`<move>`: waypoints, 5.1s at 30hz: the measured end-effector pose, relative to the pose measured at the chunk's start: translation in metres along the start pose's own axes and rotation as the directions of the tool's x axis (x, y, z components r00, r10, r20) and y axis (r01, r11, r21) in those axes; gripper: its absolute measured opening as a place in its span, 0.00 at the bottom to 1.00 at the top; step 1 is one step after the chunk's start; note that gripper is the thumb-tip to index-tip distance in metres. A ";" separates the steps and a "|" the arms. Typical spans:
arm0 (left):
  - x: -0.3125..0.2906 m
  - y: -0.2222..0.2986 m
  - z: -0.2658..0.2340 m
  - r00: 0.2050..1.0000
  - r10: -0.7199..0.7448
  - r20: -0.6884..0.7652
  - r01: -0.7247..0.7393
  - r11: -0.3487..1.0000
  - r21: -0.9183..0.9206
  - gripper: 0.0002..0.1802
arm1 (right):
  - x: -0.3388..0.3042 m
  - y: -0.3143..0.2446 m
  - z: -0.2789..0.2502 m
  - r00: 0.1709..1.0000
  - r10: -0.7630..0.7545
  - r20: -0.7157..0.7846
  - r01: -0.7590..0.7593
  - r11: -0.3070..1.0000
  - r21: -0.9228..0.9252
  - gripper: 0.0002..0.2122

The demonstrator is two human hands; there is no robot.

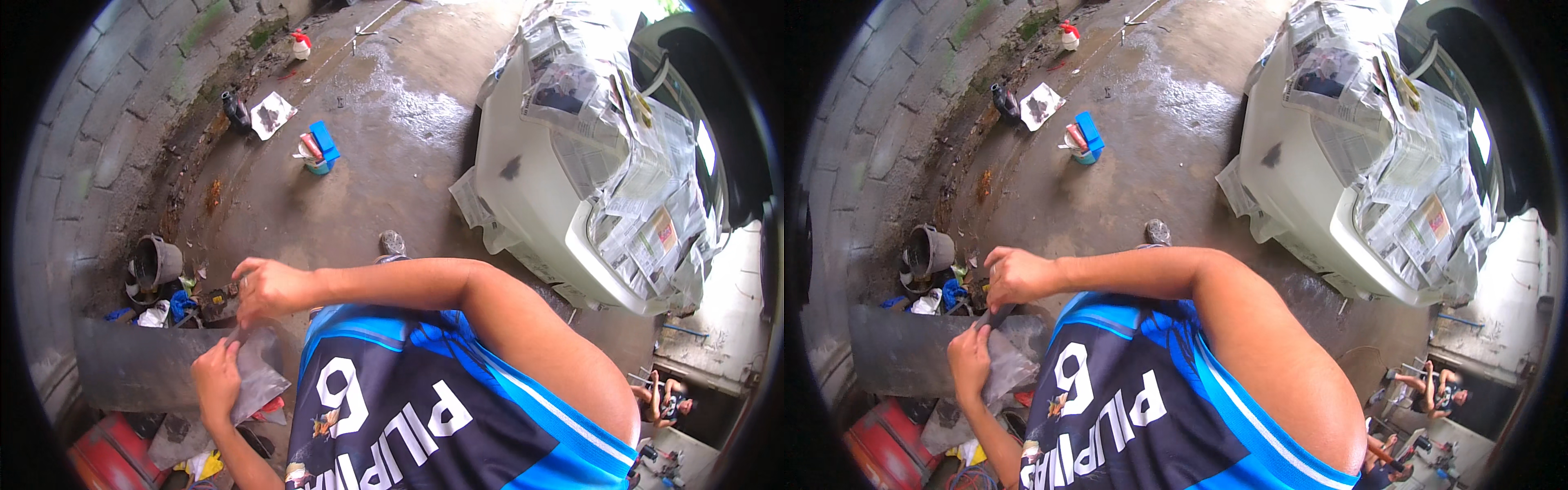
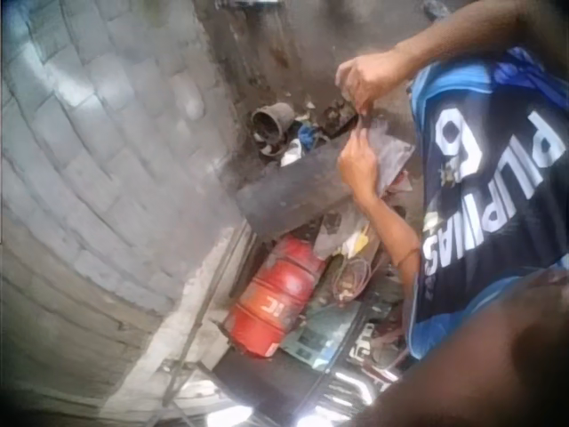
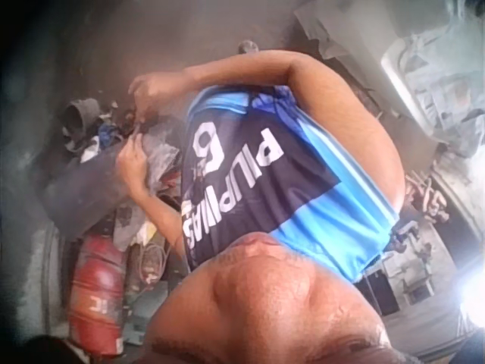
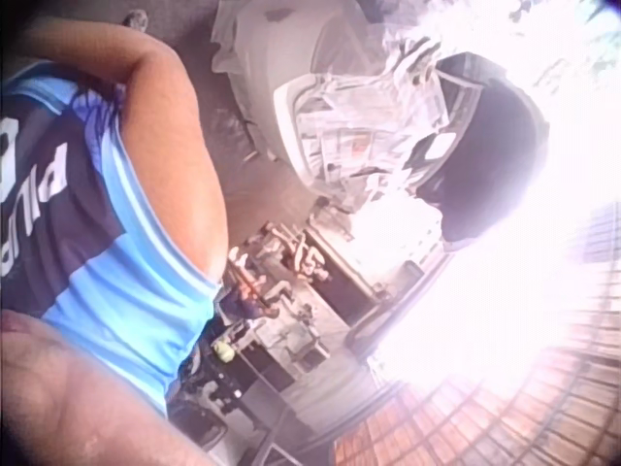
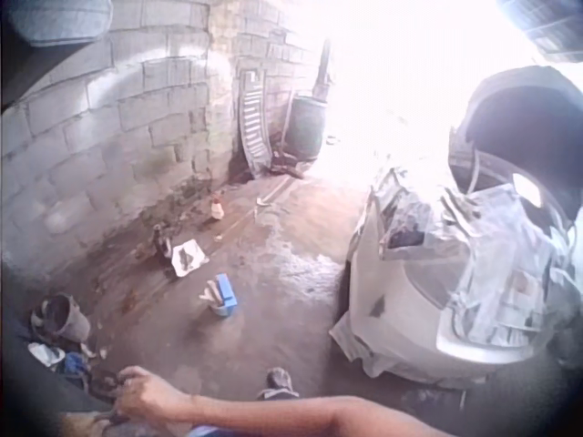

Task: The person prepares a car bumper for painting by applying masking tape and newspaper, then sands the surface with sandpaper. They also handle a paint can and a blue plastic scraper.

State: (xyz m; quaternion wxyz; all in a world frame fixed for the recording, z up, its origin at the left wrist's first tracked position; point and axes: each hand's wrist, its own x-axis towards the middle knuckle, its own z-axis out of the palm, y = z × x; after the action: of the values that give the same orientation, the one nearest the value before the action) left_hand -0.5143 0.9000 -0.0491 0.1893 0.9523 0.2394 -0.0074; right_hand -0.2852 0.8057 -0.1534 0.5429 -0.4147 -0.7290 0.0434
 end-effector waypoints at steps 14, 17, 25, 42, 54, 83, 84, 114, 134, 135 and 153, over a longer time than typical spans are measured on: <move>0.108 -0.014 0.032 0.318 -0.625 -0.713 0.400 0.770 -0.497 0.32 | -0.002 -0.029 0.014 0.746 0.607 0.274 -0.666 0.699 0.262 0.21; 0.112 0.006 0.049 0.447 -0.484 -0.752 0.394 0.862 -0.320 0.29 | 0.008 -0.033 0.000 0.572 0.794 0.205 -0.805 0.496 0.324 0.16; 0.067 -0.026 0.077 0.473 -0.544 -0.693 0.496 0.814 -0.301 0.28 | 0.033 0.015 -0.063 0.431 0.898 -0.092 -0.821 0.432 0.373 0.12; 0.081 0.006 0.073 0.481 -0.506 -0.716 0.474 0.837 -0.273 0.19 | 0.050 0.055 -0.091 0.167 0.986 -0.020 -0.623 0.121 0.773 0.09; 0.093 0.004 0.088 0.509 -0.692 -0.511 0.125 0.648 -0.752 0.16 | 0.019 0.004 -0.023 0.387 0.864 0.323 -0.718 0.062 0.694 0.13; 0.154 0.023 0.011 0.799 -0.586 0.133 -0.049 -0.284 -0.958 0.26 | -0.160 0.013 -0.113 -0.296 0.905 0.306 -0.325 -0.396 0.859 0.36; 0.152 0.029 0.013 0.765 -0.586 0.267 0.048 -0.362 -0.931 0.36 | -0.175 0.011 -0.106 -0.353 0.869 0.346 -0.205 -0.433 0.878 0.38; 0.141 0.176 0.121 0.951 0.302 -0.073 -0.306 0.874 -0.377 0.21 | -0.159 -0.050 -0.119 -0.021 0.993 0.116 -0.565 -0.108 0.818 0.22; 0.196 0.201 0.076 0.874 0.210 -0.437 -0.459 0.650 -0.606 0.20 | -0.108 -0.017 -0.115 0.128 0.982 -0.142 -0.348 0.178 0.920 0.28; 0.198 0.197 0.067 0.947 0.070 -0.313 -0.289 0.605 -0.742 0.21 | -0.106 -0.020 -0.117 0.067 0.965 -0.253 -0.427 0.257 0.867 0.26; 0.142 0.217 0.081 0.812 0.445 -0.376 -0.581 0.674 -0.456 0.21 | -0.087 -0.028 -0.126 0.375 0.733 -0.568 -0.222 0.666 0.712 0.31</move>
State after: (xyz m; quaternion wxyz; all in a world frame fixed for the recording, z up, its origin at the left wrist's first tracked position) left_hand -0.2834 0.7584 -0.0613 0.4201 0.8780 -0.0277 0.2277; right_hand -0.1907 0.6816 -0.1538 0.8666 -0.4193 -0.1782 0.2038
